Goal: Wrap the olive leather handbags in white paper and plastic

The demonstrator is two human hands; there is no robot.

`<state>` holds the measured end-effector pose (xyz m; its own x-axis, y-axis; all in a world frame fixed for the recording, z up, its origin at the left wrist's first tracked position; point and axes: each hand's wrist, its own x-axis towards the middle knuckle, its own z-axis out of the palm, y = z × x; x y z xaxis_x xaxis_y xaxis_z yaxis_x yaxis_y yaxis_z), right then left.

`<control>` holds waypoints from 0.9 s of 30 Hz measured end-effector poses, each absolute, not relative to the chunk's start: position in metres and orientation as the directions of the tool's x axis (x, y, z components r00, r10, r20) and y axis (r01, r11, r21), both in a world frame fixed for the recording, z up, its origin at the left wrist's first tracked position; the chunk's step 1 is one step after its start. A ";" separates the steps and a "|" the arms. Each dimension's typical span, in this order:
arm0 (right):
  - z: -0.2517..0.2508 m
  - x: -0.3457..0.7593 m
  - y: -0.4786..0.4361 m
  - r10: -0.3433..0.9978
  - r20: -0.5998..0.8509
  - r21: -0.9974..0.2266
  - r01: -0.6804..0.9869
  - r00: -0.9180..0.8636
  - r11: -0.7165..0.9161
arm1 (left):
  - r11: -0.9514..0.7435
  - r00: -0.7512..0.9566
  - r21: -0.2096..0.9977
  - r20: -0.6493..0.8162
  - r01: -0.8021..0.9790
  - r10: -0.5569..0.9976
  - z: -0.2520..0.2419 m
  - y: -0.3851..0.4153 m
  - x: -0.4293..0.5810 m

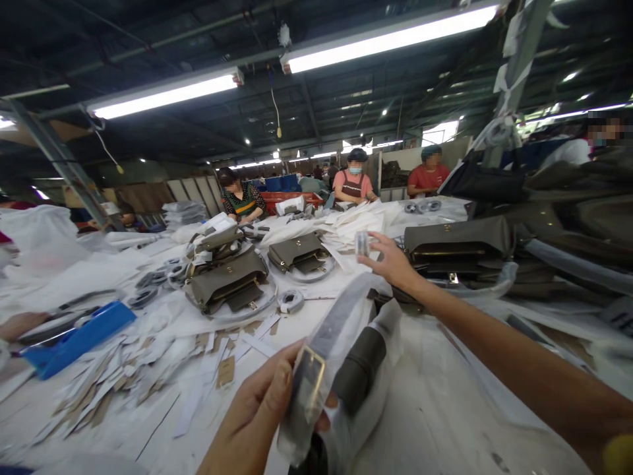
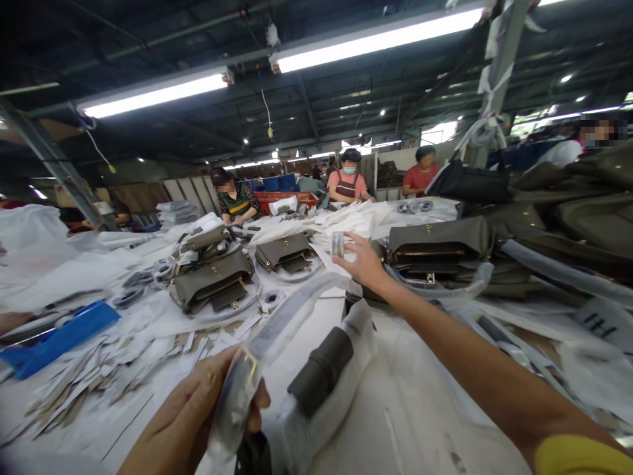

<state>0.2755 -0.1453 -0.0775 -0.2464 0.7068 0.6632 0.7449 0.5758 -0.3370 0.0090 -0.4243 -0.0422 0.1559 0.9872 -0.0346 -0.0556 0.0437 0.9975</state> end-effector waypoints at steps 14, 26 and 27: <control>-0.087 0.263 -0.378 0.955 -0.066 -0.834 -0.510 -0.288 -0.211 | -0.104 0.215 0.992 0.085 0.075 0.973 -0.009 -0.397 0.035; -0.049 0.210 -0.361 0.934 -0.182 -0.533 -0.768 -0.307 -0.356 | -0.233 0.268 0.911 0.144 0.340 0.953 0.004 -0.389 0.036; -0.048 0.209 -0.360 0.934 -0.180 -0.540 -0.763 -0.309 -0.356 | -0.228 0.266 0.909 0.136 0.350 0.954 0.005 -0.387 0.035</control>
